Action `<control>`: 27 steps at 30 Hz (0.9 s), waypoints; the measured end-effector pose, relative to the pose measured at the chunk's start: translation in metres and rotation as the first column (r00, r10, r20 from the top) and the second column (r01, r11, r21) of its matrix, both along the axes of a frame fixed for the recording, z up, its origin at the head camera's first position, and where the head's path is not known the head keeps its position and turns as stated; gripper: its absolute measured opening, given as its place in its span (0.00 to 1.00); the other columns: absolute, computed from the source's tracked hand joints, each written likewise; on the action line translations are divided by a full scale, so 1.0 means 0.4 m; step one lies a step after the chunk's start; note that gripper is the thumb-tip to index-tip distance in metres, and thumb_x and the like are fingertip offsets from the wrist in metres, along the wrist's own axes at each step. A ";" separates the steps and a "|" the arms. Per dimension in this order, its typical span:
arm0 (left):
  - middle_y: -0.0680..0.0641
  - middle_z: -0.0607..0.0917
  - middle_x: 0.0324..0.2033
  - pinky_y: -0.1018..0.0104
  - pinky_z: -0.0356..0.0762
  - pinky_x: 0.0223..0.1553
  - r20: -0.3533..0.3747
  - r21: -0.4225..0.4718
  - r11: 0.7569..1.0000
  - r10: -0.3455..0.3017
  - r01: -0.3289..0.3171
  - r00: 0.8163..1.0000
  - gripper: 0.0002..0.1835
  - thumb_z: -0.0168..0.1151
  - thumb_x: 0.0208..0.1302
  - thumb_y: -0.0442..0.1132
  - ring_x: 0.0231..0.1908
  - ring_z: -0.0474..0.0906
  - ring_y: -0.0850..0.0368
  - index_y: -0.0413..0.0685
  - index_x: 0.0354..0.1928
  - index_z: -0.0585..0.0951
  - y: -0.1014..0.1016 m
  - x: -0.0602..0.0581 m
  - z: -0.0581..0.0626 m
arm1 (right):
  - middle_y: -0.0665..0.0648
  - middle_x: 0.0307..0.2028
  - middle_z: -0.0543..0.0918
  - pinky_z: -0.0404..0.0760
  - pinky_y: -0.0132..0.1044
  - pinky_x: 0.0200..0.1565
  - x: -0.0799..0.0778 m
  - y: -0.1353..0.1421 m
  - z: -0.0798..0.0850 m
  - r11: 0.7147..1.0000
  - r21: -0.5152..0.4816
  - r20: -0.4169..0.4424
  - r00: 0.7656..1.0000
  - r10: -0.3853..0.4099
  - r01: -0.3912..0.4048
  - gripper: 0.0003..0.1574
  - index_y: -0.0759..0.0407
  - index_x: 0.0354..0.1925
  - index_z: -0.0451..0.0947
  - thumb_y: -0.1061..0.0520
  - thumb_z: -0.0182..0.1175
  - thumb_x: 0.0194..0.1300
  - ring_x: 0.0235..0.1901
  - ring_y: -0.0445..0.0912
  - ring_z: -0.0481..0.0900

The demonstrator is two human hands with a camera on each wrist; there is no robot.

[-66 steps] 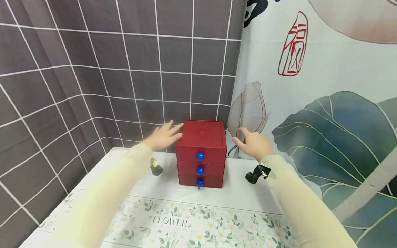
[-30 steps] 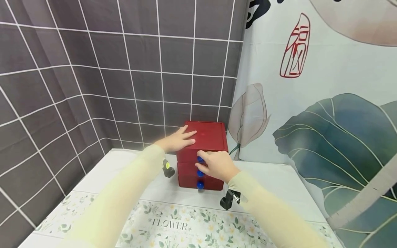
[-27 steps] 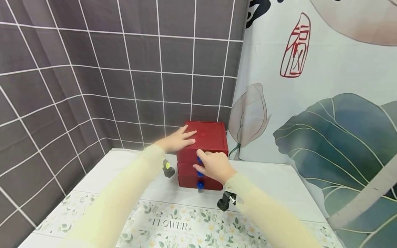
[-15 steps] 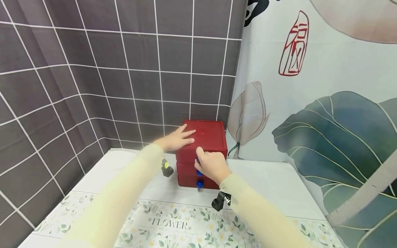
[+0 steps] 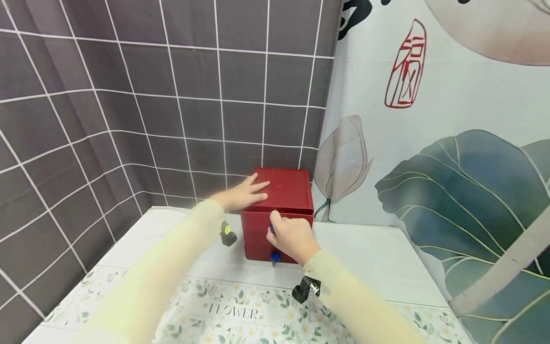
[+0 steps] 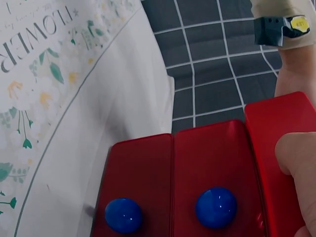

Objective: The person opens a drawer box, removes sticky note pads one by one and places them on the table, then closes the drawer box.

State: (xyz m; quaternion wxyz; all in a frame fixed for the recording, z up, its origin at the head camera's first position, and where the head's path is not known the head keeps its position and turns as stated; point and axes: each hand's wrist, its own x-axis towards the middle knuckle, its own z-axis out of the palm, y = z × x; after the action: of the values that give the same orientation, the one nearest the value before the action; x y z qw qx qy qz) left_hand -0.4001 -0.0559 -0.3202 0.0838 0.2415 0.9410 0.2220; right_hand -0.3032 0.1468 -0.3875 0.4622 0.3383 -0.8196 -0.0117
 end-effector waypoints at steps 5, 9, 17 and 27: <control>0.47 0.39 0.81 0.34 0.45 0.73 -0.005 0.012 1.000 -0.003 0.003 1.000 0.36 0.47 0.73 0.64 0.79 0.33 0.43 0.68 0.80 0.56 -0.007 0.002 -0.014 | 0.44 0.10 0.61 0.53 0.24 0.14 0.013 -0.006 -0.007 1.000 0.003 -0.027 1.000 0.004 -0.004 0.22 0.55 0.29 0.65 0.52 0.71 0.52 0.08 0.36 0.56; 0.47 0.40 0.81 0.34 0.47 0.72 -0.008 0.007 1.000 0.000 0.000 1.000 0.36 0.47 0.73 0.64 0.79 0.35 0.43 0.68 0.80 0.56 -0.010 0.007 -0.020 | 0.43 0.11 0.59 0.50 0.23 0.15 0.021 -0.009 -0.016 1.000 -0.003 -0.038 0.999 0.014 -0.014 0.22 0.55 0.28 0.65 0.53 0.72 0.50 0.09 0.34 0.53; 0.46 0.40 0.81 0.34 0.46 0.73 -0.020 -0.003 1.000 -0.002 0.002 1.000 0.36 0.46 0.74 0.64 0.79 0.35 0.41 0.68 0.79 0.57 -0.007 0.011 -0.016 | 0.45 0.11 0.64 0.57 0.25 0.13 0.042 -0.008 -0.017 1.000 -0.005 -0.004 1.000 -0.002 0.002 0.21 0.55 0.29 0.66 0.51 0.70 0.53 0.08 0.38 0.62; 0.45 0.40 0.81 0.36 0.44 0.74 -0.043 -0.014 1.000 -0.016 0.016 0.999 0.36 0.46 0.74 0.64 0.79 0.35 0.42 0.67 0.80 0.57 -0.006 0.005 -0.006 | 0.44 0.11 0.62 0.52 0.26 0.13 0.051 -0.008 -0.013 1.000 -0.021 -0.043 0.999 0.022 -0.023 0.23 0.55 0.28 0.65 0.52 0.71 0.50 0.07 0.37 0.61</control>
State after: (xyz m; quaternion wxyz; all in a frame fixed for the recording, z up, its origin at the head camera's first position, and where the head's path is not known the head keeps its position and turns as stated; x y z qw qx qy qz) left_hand -0.3982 -0.0583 -0.3226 0.0670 0.2530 0.9421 0.2097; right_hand -0.2827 0.1436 -0.3928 0.4833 0.3422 -0.8057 -0.0049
